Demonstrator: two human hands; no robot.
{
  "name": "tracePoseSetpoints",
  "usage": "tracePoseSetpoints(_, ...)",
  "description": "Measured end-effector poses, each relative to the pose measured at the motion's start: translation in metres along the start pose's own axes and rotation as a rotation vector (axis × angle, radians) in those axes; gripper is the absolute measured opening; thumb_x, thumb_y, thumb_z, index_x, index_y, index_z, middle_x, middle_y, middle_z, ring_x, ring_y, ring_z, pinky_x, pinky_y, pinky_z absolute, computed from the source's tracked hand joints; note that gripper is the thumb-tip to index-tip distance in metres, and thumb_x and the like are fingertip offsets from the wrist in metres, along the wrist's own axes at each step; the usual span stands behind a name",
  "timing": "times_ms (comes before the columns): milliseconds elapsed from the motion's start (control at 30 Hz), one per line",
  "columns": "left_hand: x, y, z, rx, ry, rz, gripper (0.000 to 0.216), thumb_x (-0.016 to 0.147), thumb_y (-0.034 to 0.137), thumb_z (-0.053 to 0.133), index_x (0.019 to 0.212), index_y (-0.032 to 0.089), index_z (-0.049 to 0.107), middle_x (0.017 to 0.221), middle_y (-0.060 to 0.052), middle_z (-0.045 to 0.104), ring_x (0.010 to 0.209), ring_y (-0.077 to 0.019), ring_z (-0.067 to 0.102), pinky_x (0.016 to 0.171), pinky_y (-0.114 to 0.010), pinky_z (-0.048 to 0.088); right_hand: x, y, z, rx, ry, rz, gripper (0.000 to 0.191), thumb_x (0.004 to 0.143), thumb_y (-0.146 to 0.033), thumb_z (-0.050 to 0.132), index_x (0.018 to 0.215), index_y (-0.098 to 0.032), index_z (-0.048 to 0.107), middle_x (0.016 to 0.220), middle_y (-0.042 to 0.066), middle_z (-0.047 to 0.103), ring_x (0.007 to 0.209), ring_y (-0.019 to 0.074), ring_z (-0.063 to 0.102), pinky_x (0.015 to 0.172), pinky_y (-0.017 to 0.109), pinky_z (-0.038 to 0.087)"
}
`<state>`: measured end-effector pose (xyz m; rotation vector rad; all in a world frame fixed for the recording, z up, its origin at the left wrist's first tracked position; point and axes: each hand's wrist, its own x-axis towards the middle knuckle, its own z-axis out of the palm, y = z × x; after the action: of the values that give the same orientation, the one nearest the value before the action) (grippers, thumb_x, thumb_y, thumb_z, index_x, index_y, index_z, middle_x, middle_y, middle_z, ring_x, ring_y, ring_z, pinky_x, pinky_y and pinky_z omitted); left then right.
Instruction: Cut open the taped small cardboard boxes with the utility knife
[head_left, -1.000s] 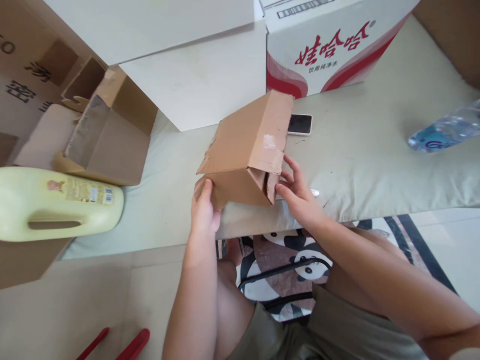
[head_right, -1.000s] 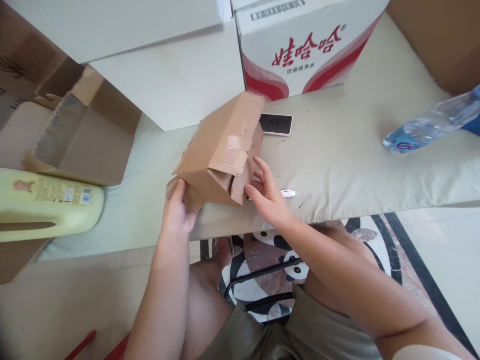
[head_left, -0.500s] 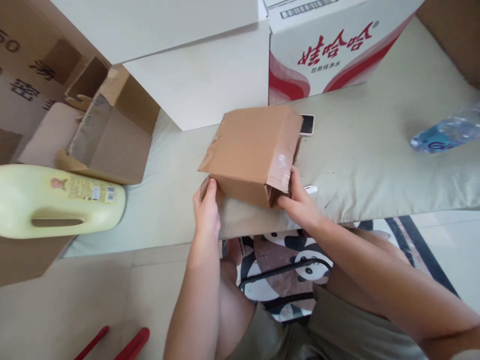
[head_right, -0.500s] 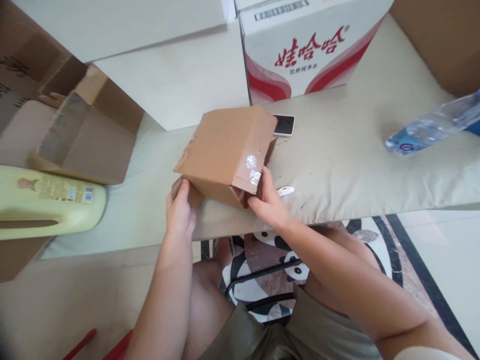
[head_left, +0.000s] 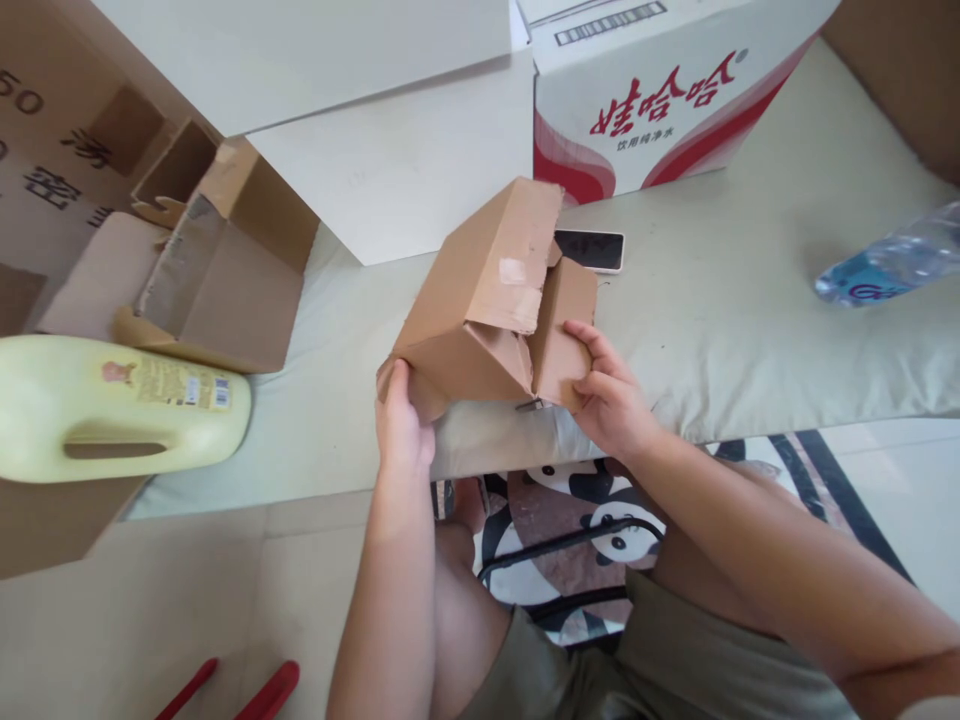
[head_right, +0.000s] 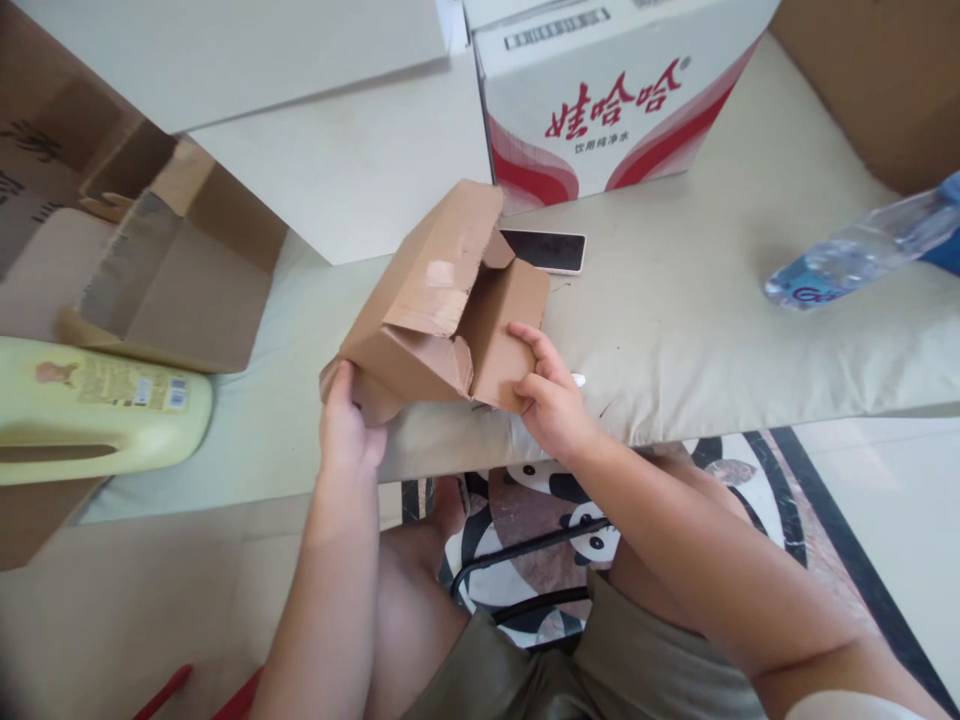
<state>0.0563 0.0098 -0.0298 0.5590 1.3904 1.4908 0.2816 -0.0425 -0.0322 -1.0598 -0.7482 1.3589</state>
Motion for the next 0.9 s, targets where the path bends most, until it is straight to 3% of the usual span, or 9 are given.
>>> tracePoseSetpoints(133,-0.002,0.003,-0.001,-0.022,-0.088,-0.068,0.045,0.074,0.053,0.079,0.111,0.030,0.066,0.127,-0.004,0.070,0.112,-0.0242,0.067,0.079,-0.032,0.057,-0.001,-0.005,-0.001,0.041,-0.010,0.019,0.069,0.063,-0.024,0.053,0.131,-0.031,0.050,0.138,0.006,0.057,0.103,0.0266,0.065,0.064,0.037,0.060)
tracePoseSetpoints(367,-0.005,0.014,-0.001,0.015,-0.132,-0.262,0.048,0.072,0.058,0.078,0.109,0.029,0.066,0.113,-0.006,0.072,0.101,-0.0280,0.069,0.071,-0.038,0.061,0.001,-0.005,-0.006,-0.037,-0.014,-0.048,0.061,0.067,-0.027,0.049,0.128,-0.028,0.050,0.136,0.007,0.059,0.117,0.0291,0.063,0.086,0.045,0.060)
tracePoseSetpoints(567,-0.015,0.017,0.003,0.031,-0.236,-0.372,0.048,0.073,0.055,0.076,0.112,0.027,0.067,0.122,-0.012,0.070,0.115,-0.0363,0.065,0.074,-0.047,0.064,0.001,-0.004,-0.009,-0.128,0.006,-0.089,0.057,0.068,-0.025,0.051,0.125,-0.029,0.052,0.126,0.005,0.064,0.110,0.0279,0.064,0.083,0.042,0.060)
tracePoseSetpoints(733,-0.014,0.004,0.008,0.038,-0.218,-0.176,0.046,0.074,0.052,0.076,0.113,0.031,0.065,0.130,-0.009,0.067,0.121,-0.0317,0.063,0.072,-0.036,0.061,0.003,0.002,-0.014,-0.176,0.024,-0.051,0.054,0.070,-0.023,0.051,0.123,-0.030,0.055,0.120,0.003,0.065,0.100,0.0250,0.064,0.072,0.036,0.058)
tracePoseSetpoints(833,-0.013,-0.003,0.009,0.021,-0.149,-0.014,0.047,0.070,0.050,0.079,0.112,0.032,0.066,0.130,-0.007,0.066,0.120,-0.0296,0.062,0.071,-0.032,0.058,0.004,0.003,-0.016,-0.220,0.051,-0.070,0.052,0.069,-0.023,0.048,0.120,-0.029,0.057,0.127,0.003,0.065,0.113,0.0274,0.062,0.088,0.042,0.057)
tracePoseSetpoints(900,-0.014,-0.006,0.009,0.010,-0.103,0.061,0.046,0.066,0.048,0.080,0.106,0.029,0.068,0.120,-0.007,0.068,0.112,-0.0284,0.064,0.068,-0.031,0.056,0.004,0.003,-0.017,-0.240,0.060,-0.096,0.049,0.070,-0.024,0.046,0.118,-0.028,0.058,0.130,0.003,0.065,0.123,0.0288,0.059,0.102,0.048,0.051)
